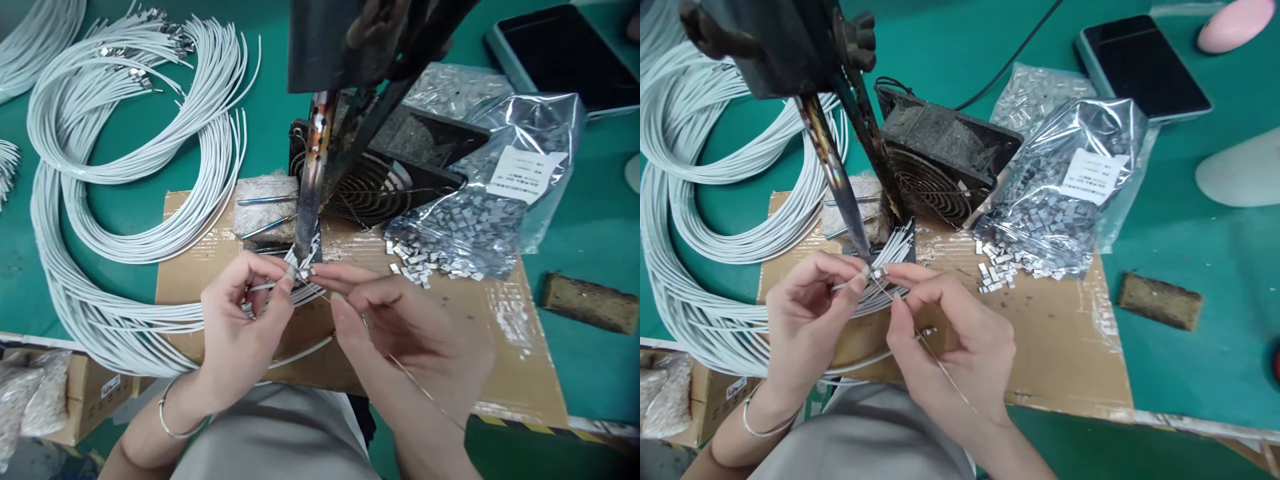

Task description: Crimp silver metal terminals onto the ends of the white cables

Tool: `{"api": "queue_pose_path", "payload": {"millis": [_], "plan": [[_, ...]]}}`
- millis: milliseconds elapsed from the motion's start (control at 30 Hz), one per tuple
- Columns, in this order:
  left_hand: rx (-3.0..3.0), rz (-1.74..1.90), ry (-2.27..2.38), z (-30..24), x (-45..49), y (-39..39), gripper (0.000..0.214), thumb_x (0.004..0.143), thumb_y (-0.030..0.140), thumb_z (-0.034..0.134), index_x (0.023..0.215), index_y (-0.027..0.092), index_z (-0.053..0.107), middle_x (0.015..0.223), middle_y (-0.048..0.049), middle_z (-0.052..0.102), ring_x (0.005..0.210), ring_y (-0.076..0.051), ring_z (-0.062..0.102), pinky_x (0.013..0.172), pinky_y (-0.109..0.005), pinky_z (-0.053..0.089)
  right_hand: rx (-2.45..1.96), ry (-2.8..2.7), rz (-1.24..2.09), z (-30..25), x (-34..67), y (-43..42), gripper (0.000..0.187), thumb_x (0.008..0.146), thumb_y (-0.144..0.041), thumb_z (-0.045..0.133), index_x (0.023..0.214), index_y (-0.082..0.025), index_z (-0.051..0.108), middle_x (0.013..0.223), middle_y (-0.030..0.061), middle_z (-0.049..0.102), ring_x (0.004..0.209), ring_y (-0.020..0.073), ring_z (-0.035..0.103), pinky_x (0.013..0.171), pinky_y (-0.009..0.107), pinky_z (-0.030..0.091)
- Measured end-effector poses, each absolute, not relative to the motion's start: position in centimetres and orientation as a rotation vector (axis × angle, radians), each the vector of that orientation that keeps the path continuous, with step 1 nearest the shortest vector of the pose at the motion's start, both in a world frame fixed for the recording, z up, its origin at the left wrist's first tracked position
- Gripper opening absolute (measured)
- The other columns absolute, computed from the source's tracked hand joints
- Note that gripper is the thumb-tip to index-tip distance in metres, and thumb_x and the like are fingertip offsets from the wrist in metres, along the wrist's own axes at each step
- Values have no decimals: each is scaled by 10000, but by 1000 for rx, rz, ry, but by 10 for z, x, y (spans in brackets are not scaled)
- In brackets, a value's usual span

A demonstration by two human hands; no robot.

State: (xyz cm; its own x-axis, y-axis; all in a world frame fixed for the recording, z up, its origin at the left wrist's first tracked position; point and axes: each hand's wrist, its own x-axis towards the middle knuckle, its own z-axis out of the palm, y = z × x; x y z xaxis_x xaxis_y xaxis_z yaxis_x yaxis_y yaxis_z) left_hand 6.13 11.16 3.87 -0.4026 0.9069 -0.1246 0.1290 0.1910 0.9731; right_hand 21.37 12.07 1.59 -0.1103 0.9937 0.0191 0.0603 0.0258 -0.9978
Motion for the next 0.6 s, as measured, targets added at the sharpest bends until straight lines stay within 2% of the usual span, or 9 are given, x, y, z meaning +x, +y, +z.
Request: {"api": "queue_pose_path", "payload": {"millis": [267,467,600], "plan": [[984,1294,1710,38,62,113,137,858,100,764,780,203,717,863,-22,781,788,-140,667,527,-215,418,-1194,-1347,1249,15,213,124,189,959,-125,734,861,-266,656,1169,35,844,1112,225,812,953,346,646],[1006,1317,1710,37,63,115,144,850,90,763,770,201,716,853,-20,780,779,-135,670,507,-206,409,-1168,-1323,1254,14,212,123,202,951,-100,739,869,-268,662,1179,-12,841,1121,170,805,976,274,626],[1013,1339,1705,37,63,115,153,844,74,761,767,199,717,848,-10,782,689,-108,626,502,-204,412,-1166,-1305,1241,14,211,124,213,938,-80,744,870,-268,672,1171,-34,841,1113,146,803,992,242,618]]}}
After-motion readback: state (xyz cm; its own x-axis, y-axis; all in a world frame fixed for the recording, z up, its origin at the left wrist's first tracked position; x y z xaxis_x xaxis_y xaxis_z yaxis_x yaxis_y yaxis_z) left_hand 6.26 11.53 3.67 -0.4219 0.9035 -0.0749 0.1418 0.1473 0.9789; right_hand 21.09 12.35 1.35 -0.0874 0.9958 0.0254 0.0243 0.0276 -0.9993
